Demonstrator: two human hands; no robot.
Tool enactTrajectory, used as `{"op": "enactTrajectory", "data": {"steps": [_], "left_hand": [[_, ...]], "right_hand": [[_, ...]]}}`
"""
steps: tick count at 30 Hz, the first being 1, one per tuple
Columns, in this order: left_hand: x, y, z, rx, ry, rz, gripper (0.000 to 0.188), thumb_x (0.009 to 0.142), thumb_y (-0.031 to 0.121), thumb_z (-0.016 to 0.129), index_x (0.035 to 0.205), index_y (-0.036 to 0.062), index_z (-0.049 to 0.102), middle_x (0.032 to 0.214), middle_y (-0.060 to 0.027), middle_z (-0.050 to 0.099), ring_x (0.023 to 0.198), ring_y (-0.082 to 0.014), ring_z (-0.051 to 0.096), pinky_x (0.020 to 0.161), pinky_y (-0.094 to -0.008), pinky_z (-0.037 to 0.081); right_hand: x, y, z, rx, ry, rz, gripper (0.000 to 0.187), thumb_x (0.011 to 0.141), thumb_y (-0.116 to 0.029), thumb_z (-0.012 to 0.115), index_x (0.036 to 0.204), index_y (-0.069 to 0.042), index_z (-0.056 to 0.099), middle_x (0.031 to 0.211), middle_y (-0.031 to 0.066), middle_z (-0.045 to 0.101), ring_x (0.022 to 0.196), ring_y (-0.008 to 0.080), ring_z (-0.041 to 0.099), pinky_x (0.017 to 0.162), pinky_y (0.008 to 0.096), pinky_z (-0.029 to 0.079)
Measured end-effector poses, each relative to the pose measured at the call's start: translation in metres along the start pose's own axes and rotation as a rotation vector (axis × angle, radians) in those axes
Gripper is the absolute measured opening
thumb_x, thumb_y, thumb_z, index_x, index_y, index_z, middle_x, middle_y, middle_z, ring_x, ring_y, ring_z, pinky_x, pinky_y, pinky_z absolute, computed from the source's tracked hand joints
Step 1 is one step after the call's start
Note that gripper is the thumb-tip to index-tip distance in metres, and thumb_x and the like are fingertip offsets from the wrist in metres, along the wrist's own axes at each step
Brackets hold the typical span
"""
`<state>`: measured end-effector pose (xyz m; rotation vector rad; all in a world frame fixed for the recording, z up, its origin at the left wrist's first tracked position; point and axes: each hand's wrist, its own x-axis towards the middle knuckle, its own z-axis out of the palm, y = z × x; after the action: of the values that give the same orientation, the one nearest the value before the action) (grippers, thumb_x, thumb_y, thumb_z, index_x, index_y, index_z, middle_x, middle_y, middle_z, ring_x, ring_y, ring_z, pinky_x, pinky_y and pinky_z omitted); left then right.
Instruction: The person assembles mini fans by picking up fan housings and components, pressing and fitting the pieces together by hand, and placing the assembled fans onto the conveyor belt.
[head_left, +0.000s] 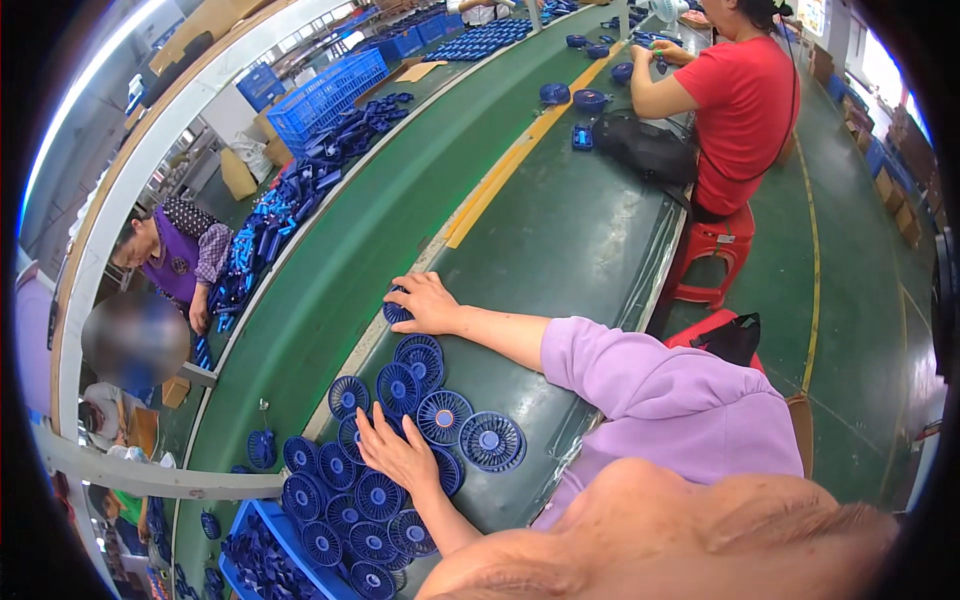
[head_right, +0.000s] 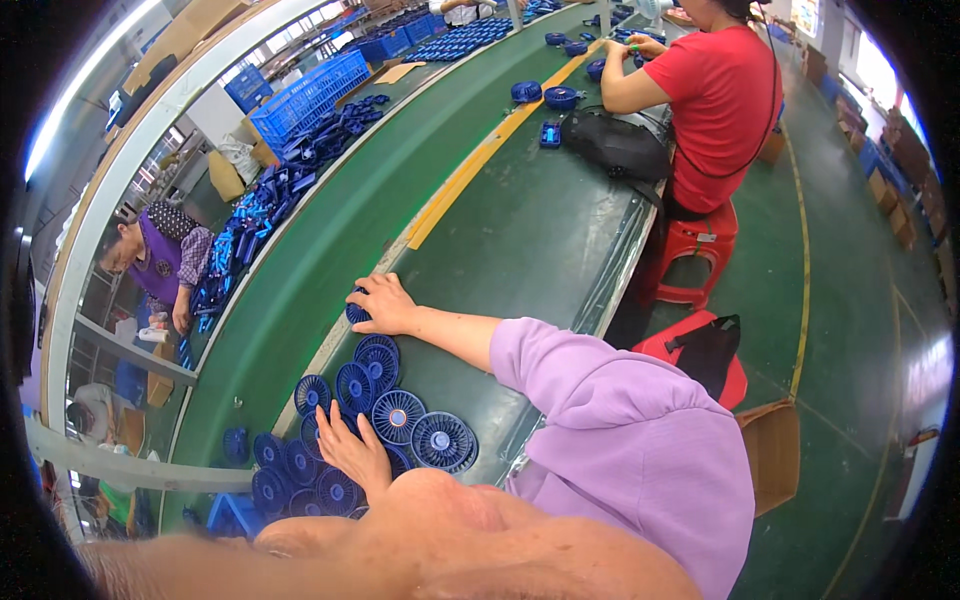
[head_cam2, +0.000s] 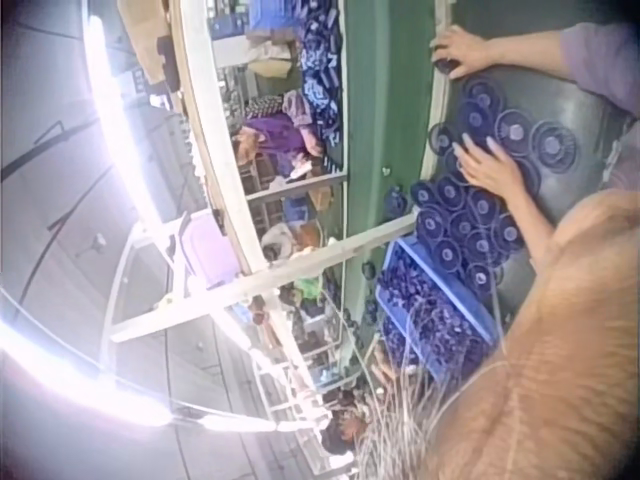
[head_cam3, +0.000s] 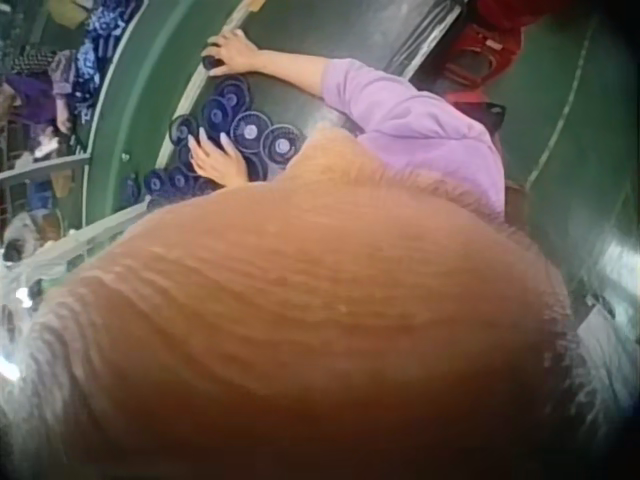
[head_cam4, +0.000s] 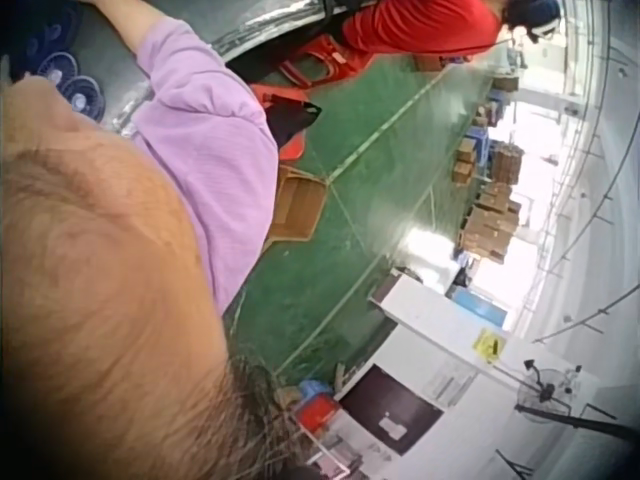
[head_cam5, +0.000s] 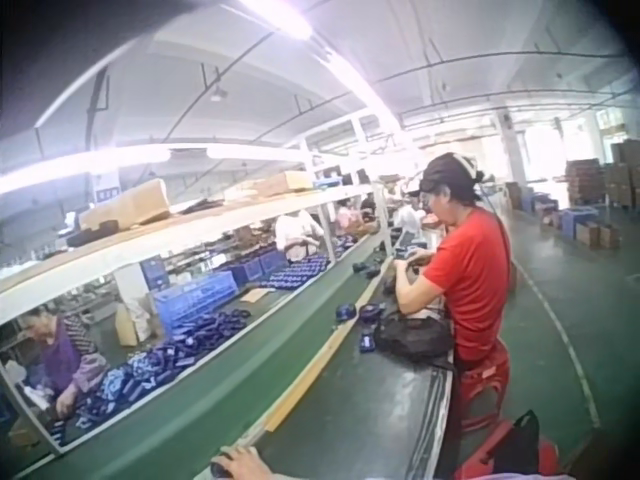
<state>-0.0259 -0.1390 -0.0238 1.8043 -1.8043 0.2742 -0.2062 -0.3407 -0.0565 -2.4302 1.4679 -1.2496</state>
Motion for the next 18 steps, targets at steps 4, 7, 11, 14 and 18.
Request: {"op": "enactTrajectory", "data": {"steps": [4, 7, 11, 14, 18], "left_hand": [[0.000, 0.002, 0.000, 0.013, 0.008, 0.013, 0.048, 0.093, 0.028, 0.058, 0.135, 0.0077, 0.049, 0.148, -0.0149, 0.038, 0.135, -0.0314, 0.038, 0.111, -0.0504, 0.025], [0.001, 0.001, -0.002, 0.011, -0.002, 0.005, 0.048, 0.092, 0.028, 0.058, 0.135, 0.0076, 0.049, 0.148, -0.0150, 0.039, 0.134, -0.0316, 0.039, 0.111, -0.0500, 0.025], [0.000, 0.000, -0.001, 0.016, 0.003, 0.008, 0.047, 0.092, 0.027, 0.058, 0.134, 0.0074, 0.050, 0.147, -0.0152, 0.039, 0.134, -0.0316, 0.039, 0.111, -0.0499, 0.025], [0.001, 0.000, -0.001, 0.019, 0.005, 0.010, 0.047, 0.092, 0.028, 0.058, 0.134, 0.0073, 0.050, 0.147, -0.0152, 0.039, 0.133, -0.0316, 0.040, 0.110, -0.0501, 0.026], [0.001, 0.001, -0.001, 0.034, 0.006, 0.017, 0.047, 0.092, 0.028, 0.058, 0.134, 0.0072, 0.050, 0.147, -0.0149, 0.039, 0.132, -0.0316, 0.040, 0.110, -0.0502, 0.026]], "right_hand": [[-0.001, 0.004, 0.003, -0.008, 0.043, -0.015, 0.059, 0.069, -0.047, 0.075, 0.117, -0.015, 0.064, 0.126, 0.0151, 0.053, 0.121, 0.0329, 0.046, 0.100, 0.0472, 0.032], [0.000, 0.001, 0.003, -0.003, 0.038, -0.008, 0.059, 0.069, -0.047, 0.076, 0.117, -0.015, 0.064, 0.126, 0.0153, 0.053, 0.121, 0.0329, 0.046, 0.100, 0.0473, 0.032], [0.000, -0.003, -0.001, 0.004, -0.008, 0.014, 0.059, 0.070, -0.045, 0.076, 0.119, -0.015, 0.063, 0.128, 0.0150, 0.052, 0.122, 0.0328, 0.045, 0.101, 0.0469, 0.031], [-0.001, -0.001, -0.001, 0.003, -0.008, 0.016, 0.059, 0.070, -0.045, 0.076, 0.119, -0.015, 0.063, 0.128, 0.0152, 0.052, 0.123, 0.0328, 0.045, 0.101, 0.0470, 0.031], [-0.001, 0.001, 0.003, 0.010, 0.035, -0.002, 0.058, 0.069, -0.046, 0.076, 0.116, -0.014, 0.064, 0.125, 0.0158, 0.053, 0.121, 0.0330, 0.045, 0.100, 0.0474, 0.031]]}}
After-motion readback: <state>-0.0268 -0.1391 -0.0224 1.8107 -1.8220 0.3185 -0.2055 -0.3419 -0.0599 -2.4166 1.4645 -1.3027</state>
